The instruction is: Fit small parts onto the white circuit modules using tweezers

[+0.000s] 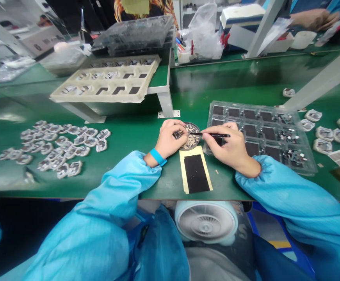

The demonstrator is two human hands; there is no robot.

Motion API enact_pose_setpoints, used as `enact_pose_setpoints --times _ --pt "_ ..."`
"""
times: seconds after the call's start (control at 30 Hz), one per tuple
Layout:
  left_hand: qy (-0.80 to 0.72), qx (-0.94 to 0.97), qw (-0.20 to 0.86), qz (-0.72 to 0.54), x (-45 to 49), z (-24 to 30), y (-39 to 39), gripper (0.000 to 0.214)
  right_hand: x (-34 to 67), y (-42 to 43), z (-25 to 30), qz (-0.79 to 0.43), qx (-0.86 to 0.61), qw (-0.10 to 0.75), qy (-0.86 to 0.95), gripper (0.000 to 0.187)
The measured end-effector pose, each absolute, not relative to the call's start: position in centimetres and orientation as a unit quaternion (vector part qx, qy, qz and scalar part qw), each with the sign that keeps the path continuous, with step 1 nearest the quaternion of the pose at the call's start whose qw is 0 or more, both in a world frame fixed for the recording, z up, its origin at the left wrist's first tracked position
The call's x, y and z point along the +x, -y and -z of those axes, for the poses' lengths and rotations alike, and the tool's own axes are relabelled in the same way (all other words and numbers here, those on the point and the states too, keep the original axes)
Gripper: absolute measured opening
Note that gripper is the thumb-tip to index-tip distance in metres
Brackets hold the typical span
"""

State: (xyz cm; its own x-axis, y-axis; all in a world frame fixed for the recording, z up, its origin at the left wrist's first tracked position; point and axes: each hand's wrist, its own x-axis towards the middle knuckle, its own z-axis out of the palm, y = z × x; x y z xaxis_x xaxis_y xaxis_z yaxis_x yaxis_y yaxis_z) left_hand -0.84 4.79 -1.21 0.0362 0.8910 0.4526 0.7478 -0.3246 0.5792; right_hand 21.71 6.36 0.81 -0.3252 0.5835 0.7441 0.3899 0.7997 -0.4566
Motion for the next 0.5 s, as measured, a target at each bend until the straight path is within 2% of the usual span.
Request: enact_pose_setpoints --times 0.5 --pt "-0.565 0.703 0.117 -0.416 -0.77 1.32 -4.88 0.011 21.89 -6.51 -0.63 -0.088 -0.276 0.49 0.822 0.01"
